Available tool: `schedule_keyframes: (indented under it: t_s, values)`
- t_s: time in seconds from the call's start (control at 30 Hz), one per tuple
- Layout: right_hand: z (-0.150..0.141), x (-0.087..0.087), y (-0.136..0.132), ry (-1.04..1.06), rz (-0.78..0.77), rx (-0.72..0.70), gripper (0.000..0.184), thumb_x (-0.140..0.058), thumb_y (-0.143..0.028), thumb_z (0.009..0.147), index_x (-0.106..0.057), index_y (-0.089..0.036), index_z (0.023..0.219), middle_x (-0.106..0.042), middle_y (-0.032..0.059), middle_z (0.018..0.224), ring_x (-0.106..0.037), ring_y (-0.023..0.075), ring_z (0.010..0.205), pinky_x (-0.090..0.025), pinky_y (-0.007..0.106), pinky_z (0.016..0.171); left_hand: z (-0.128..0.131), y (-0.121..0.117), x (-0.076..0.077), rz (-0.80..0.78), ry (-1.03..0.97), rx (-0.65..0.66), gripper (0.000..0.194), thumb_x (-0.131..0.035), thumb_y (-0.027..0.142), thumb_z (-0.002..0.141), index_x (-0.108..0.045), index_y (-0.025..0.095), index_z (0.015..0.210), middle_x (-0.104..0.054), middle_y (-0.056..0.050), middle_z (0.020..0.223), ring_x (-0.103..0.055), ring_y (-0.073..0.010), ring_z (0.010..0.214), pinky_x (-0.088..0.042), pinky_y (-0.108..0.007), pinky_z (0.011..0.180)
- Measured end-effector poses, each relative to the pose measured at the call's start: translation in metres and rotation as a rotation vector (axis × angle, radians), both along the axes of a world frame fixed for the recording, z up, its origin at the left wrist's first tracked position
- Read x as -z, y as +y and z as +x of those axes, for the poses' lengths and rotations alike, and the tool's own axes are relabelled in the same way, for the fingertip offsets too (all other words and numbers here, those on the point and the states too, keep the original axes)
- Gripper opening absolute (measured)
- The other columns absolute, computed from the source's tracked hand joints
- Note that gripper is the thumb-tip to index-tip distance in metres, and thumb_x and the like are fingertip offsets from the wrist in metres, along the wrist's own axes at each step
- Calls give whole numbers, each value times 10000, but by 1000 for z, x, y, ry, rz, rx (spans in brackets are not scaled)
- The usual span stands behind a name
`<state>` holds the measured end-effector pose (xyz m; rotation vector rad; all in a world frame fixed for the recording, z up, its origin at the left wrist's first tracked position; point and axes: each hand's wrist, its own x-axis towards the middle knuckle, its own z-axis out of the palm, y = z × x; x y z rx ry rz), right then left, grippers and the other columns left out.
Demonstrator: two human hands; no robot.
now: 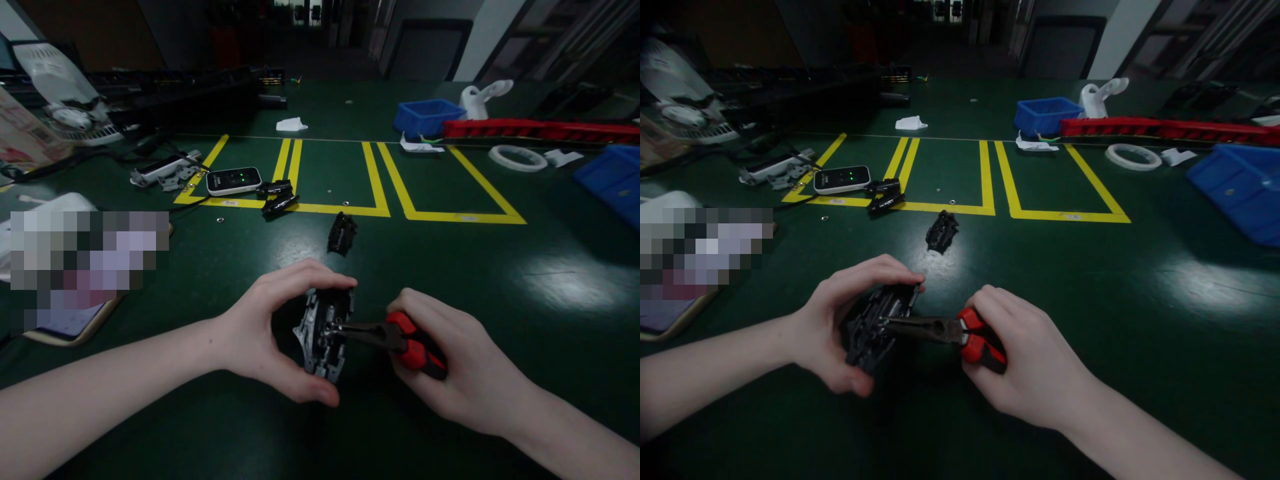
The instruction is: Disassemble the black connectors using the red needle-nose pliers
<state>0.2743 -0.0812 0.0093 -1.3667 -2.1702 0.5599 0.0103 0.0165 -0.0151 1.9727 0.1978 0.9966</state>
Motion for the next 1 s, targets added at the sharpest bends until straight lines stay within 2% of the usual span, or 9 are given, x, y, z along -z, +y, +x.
schedule_keyframes:
  t_s: [0.13, 0.37, 0.47, 0.6, 0.77, 1.0]
  values:
    - [0, 0, 0, 5, -5, 9, 144, -597, -134, 866, -550, -257, 923, -595, -6, 834, -547, 166, 692, -413, 299, 581, -1, -3, 0, 60, -2, -45, 995, -1022, 585, 646, -658, 226, 1501, -764, -147, 1290, -728, -307, 1096, -633, -437, 941]
    - [0, 0, 0, 14, -13, 11, 140, -596, -134, 875, -549, -259, 919, -591, -5, 837, -536, 162, 689, -412, 294, 574, -2, -5, 1, 111, 2, -98, 1015, -1036, 542, 640, -641, 239, 1525, -757, -138, 1325, -717, -307, 1144, -617, -417, 975]
    - [0, -1, 0, 16, -16, 9, 133, -593, -139, 880, -549, -258, 919, -589, -8, 831, -536, 158, 683, -411, 291, 569, -3, -4, 1, 98, 20, -107, 1040, -1057, 541, 589, -660, 259, 1508, -780, -125, 1299, -732, -303, 1105, -611, -415, 960]
    - [0, 0, 0, 19, -22, 4, 115, -603, -154, 887, -555, -256, 911, -609, -2, 832, -551, 162, 687, -419, 295, 566, -4, 0, 1, 68, 43, -82, 1001, -1024, 647, 580, -710, 272, 1453, -825, -109, 1203, -759, -309, 1016, -604, -439, 934]
    - [1, 1, 1, 19, -23, -10, 107, -615, -164, 897, -569, -258, 916, -600, -3, 829, -545, 162, 682, -414, 297, 565, -3, 4, 2, 20, 50, -60, 959, -1001, 722, 552, -768, 277, 1370, -842, -92, 1127, -769, -305, 961, -597, -416, 868]
    - [2, 0, 1, 7, -12, -6, 112, -600, -155, 895, -565, -258, 922, -598, -6, 826, -537, 162, 683, -407, 299, 569, -1, 4, 0, -16, 43, -49, 913, -998, 717, 565, -783, 268, 1331, -836, -78, 1087, -752, -276, 892, -580, -389, 809]
